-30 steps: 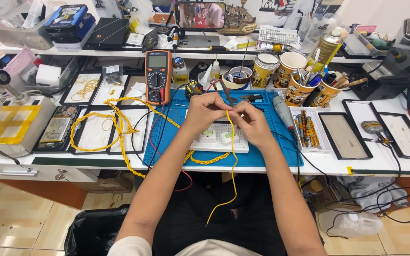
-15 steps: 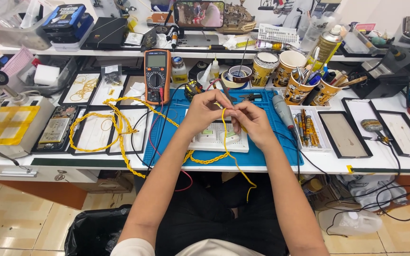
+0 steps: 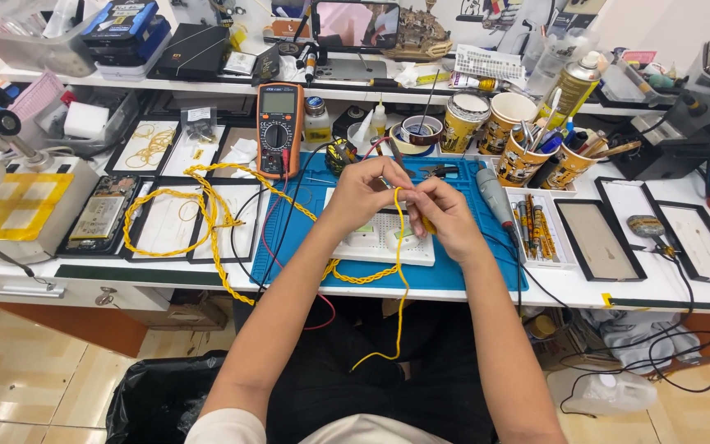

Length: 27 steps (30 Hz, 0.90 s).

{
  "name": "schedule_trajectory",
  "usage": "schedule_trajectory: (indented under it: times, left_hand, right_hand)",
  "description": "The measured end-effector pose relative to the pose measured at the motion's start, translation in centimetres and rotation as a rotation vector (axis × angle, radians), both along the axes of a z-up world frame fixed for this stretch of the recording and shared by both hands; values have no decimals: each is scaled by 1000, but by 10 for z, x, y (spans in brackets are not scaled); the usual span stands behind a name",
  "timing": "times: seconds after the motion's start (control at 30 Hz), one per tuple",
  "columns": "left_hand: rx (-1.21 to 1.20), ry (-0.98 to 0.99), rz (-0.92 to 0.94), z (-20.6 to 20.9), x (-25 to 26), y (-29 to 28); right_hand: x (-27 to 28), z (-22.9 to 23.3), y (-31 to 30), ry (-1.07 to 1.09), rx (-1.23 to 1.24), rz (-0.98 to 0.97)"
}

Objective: The person is assembling an electronic circuit on a breadboard. They are connecting yellow wires to the breadboard and handling small electronic components.

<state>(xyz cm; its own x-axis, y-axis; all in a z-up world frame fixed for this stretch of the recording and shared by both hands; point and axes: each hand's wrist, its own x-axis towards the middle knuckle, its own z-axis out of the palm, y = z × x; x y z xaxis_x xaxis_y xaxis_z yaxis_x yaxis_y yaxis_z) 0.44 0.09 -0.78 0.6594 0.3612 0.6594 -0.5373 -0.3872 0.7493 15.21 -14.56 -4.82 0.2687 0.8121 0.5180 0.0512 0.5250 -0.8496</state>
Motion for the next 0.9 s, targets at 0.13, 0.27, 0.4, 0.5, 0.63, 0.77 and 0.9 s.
schedule_trajectory:
  times: [0.13, 0.27, 0.4, 0.5, 0.63, 0.77, 0.9]
  left_hand:
    - [17, -8, 34, -3, 2, 3]
    - [30, -42, 90, -4, 2, 1]
    - [59, -50, 142, -4, 4, 2]
    - [58, -28, 141, 2, 1, -1]
    - [24, -17, 115, 10, -3, -5]
    - [20, 3, 110, 12, -6, -5]
    - [9, 25, 92, 16, -9, -6]
  right_hand:
    - [-2, 6, 1, -63, 16, -46]
    - [-2, 3, 7, -275, 120, -219]
    - [-11, 11, 6, -571, 231, -512]
    - [-12, 7, 6, -711, 235, -688]
    - [-13, 13, 4, -687, 201, -685]
    - [-8, 11, 5, -467, 151, -490]
    - [-4, 4, 9, -409, 126, -431]
